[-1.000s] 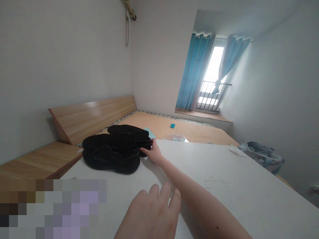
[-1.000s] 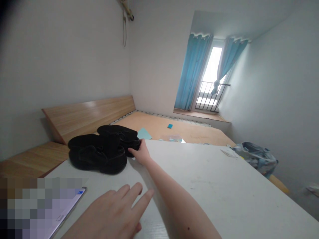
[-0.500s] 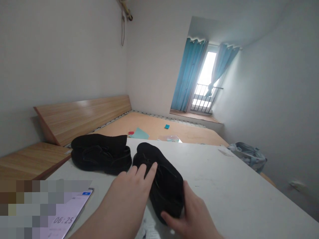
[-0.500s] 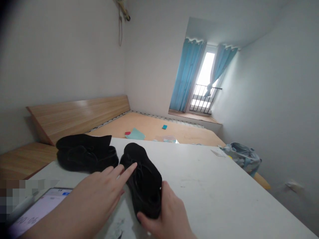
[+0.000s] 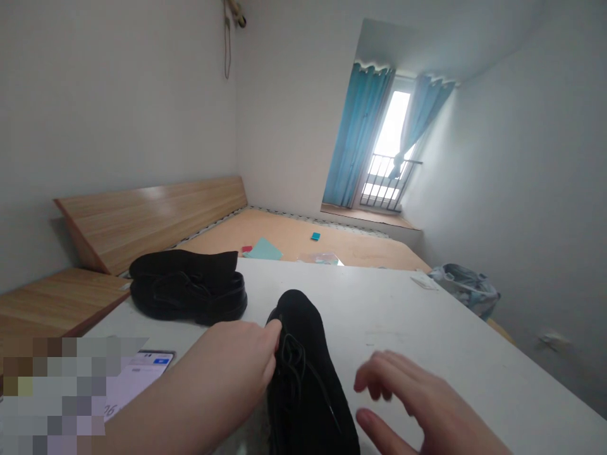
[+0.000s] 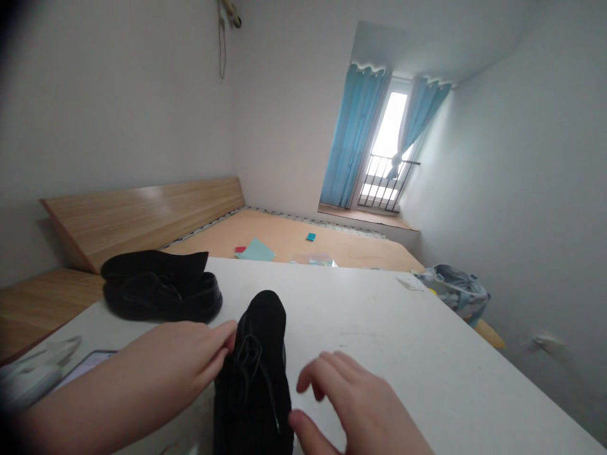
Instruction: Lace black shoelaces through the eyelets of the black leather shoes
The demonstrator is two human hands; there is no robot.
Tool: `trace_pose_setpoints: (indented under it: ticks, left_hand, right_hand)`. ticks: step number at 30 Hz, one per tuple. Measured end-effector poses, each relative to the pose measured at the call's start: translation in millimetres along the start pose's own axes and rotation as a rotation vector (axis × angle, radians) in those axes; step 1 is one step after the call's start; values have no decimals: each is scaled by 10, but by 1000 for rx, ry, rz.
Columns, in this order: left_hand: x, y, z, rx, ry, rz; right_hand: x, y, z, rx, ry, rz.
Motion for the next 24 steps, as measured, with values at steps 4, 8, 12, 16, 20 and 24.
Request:
trace_pose_setpoints:
  ticks: [4, 8, 12, 16, 20, 24]
  left_hand:
    - [-18, -50, 13, -19, 18, 7]
    - [8, -79, 16, -37, 18, -1]
    - [19, -89, 2, -22, 25, -8]
    - [-14, -82, 8, -28, 30, 22]
    - [6, -56, -1, -49, 3, 22]
    - [-35, 16, -22, -7, 84, -28]
  right_hand:
    - [-97, -421, -421, -91, 91, 206]
    - [299, -622, -737, -145, -64, 363]
    - [398, -619, -825, -175, -223, 244]
    - [-24, -361, -870, -125, -156, -156]
    - [-462, 381, -894, 160, 12, -305]
    - [-254, 788, -878, 165, -261, -40]
Point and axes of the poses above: each hand's wrist, its own z-axis away from the middle knuckle, its own x-axis out of the palm, y = z × x, the point moved 10 cm from there along -z, towards the middle knuckle, and after that the axes turned 14 degrees about z, right-handed, at the moved point
